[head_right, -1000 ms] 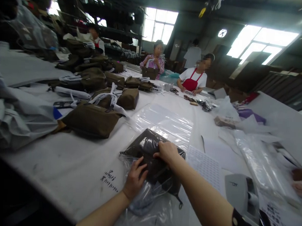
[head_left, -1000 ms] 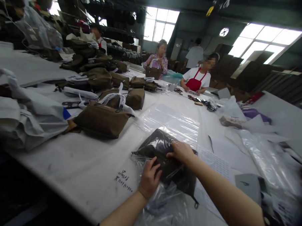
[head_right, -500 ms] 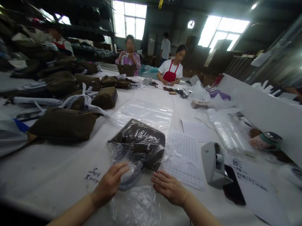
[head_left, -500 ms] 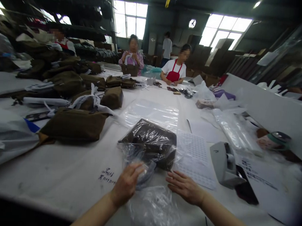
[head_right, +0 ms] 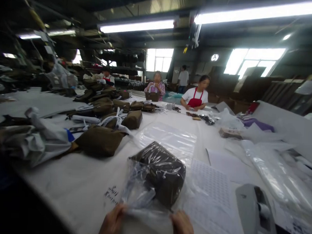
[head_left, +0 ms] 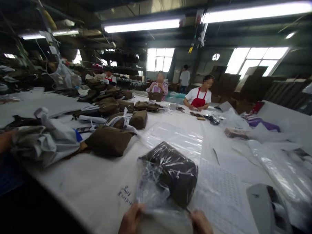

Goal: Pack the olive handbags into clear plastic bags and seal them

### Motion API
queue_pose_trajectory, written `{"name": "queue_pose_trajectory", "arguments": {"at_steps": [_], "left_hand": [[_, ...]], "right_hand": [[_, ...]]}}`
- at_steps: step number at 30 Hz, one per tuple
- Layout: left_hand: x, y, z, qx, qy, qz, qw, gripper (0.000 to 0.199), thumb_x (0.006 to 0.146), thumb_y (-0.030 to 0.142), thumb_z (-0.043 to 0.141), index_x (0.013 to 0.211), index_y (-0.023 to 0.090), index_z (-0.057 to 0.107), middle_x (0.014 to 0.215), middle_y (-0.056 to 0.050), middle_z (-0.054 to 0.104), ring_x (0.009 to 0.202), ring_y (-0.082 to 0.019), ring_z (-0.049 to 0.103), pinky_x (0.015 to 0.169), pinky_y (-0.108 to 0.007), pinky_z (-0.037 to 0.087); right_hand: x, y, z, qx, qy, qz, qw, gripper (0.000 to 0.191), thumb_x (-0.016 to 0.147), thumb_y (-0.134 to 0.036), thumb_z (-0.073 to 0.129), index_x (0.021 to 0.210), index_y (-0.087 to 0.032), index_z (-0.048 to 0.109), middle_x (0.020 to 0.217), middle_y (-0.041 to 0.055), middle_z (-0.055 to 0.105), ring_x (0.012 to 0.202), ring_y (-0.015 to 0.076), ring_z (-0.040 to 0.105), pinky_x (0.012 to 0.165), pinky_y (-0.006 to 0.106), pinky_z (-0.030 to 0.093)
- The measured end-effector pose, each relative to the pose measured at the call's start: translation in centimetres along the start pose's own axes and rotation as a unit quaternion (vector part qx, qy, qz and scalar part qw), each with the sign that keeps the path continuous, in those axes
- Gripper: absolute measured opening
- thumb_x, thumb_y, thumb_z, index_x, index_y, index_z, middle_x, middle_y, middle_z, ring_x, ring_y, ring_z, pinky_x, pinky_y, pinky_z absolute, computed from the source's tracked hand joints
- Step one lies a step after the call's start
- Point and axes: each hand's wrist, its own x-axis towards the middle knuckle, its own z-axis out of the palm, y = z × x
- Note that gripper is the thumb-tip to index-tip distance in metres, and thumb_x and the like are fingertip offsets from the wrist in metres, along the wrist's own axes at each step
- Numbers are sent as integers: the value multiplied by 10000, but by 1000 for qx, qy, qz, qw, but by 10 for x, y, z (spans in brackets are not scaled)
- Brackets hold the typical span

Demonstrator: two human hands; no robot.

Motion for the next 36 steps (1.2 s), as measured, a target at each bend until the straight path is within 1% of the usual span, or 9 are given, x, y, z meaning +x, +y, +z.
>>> {"name": "queue_pose_trajectory", "arguments": {"at_steps": [4,11,15,18,22,25,28,33,36], "left_hand": [[11,7,-10,-15,11,-107,994,356,909,409,326,749,200,565,546,20,525,523,-132,541,557,-226,445],[-14,-12,-48,-64,-109,-303,945,340,855,478,401,805,179,556,532,12,545,465,-174,553,434,-261,443],[-8,13,-51,54,50,-5,997,242,899,262,400,1051,179,570,1011,-81,649,968,-206,613,850,-348,498],[14,30,-27,161,-54,240,956,389,896,234,436,1279,177,471,1297,-87,523,1265,-247,403,1061,-425,332],[35,10,18,283,-93,242,923,661,887,505,414,1398,104,290,1415,-119,376,1337,-303,266,1111,-493,191],[36,-10,31,296,-119,213,924,698,901,521,348,1431,103,171,1452,-125,301,1364,-303,189,1110,-521,156],[34,-13,30,280,-113,202,932,603,943,404,298,1442,122,112,1452,-118,308,1372,-274,174,1099,-505,203],[39,-20,34,246,-56,206,945,585,914,288,367,1444,161,153,1440,-102,340,1359,-256,226,1114,-479,203],[45,-40,45,208,-41,219,953,595,893,308,374,1441,173,185,1462,-80,300,1343,-280,262,1123,-501,186]], "right_hand": [[20,-37,0,-99,33,51,993,239,952,-289,376,882,-176,575,591,14,607,468,149,575,467,239,438],[19,-68,5,-189,-163,92,964,395,986,-389,273,705,-210,486,434,-50,496,350,137,526,364,272,244],[21,-71,16,-224,-169,78,957,408,989,-390,253,711,-209,490,448,-44,493,366,142,533,375,274,250],[27,-73,13,-229,-181,84,953,409,987,-380,260,708,-206,504,439,-41,490,345,140,512,362,271,260],[39,-80,3,-227,-137,30,964,272,946,-350,393,1066,-188,576,912,112,660,774,235,650,629,318,484],[50,-84,5,-221,-164,-32,961,369,867,-302,534,1235,-298,515,1363,100,427,1231,358,391,972,531,338],[53,-78,5,-198,-198,9,960,467,822,-279,599,1275,-294,488,1421,83,350,1295,367,278,1020,559,279],[21,-18,-59,-28,-20,234,972,213,844,-300,556,1027,-219,628,1148,99,577,1100,262,506,939,426,426],[-5,41,-140,-20,204,402,892,266,783,-420,606,911,-188,595,884,62,621,848,215,581,802,362,475]]}}
